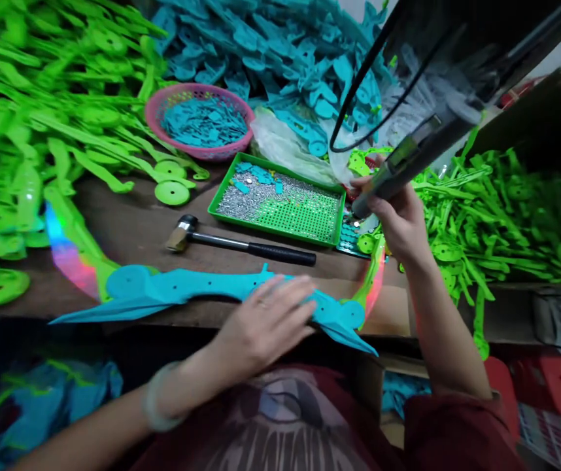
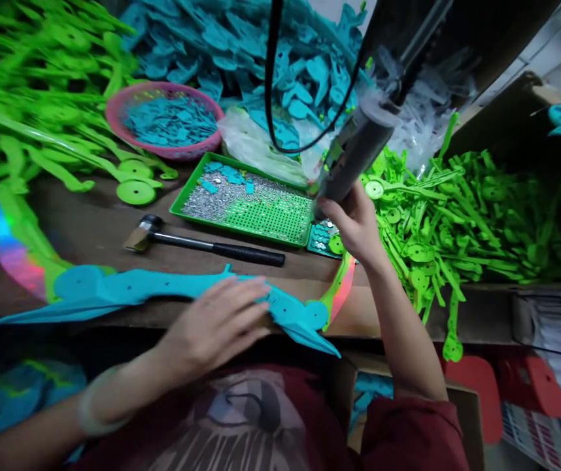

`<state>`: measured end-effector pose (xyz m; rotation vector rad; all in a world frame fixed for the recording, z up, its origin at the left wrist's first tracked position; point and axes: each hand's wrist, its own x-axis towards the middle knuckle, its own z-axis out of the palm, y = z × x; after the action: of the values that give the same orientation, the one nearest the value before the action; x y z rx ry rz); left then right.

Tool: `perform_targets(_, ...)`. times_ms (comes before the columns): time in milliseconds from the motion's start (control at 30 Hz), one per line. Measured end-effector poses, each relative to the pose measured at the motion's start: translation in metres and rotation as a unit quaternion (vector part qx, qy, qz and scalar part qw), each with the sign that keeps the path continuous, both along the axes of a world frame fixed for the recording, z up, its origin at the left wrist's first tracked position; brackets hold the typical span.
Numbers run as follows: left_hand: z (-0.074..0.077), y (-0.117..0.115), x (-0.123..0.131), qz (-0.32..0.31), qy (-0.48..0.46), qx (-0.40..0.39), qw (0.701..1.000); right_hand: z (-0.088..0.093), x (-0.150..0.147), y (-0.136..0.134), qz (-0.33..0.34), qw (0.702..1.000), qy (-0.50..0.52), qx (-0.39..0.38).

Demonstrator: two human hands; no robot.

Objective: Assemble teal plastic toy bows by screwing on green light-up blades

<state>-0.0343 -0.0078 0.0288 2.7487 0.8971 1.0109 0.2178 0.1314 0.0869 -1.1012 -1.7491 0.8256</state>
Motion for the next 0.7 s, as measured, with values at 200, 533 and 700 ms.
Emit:
perform_targets(200,-0.009,0.021,-0.08,0.066,0.07,-0.148,0.984,0.022,-0.036,-0.022,0.044,0.993,0.089,-0.066)
perform_targets(533,-0.016,0.018,-0.074,0.132,0.049,-0.115,0.983,-0.031,-0.141,-0.083,0.102,0.984,0.111,-0.09)
perform_targets(700,-0.015,0.017,-0.074,0.14,0.05,-0.119,0.982,-0.054,-0.145,-0.083,0.1,0.991,-0.054,-0.075)
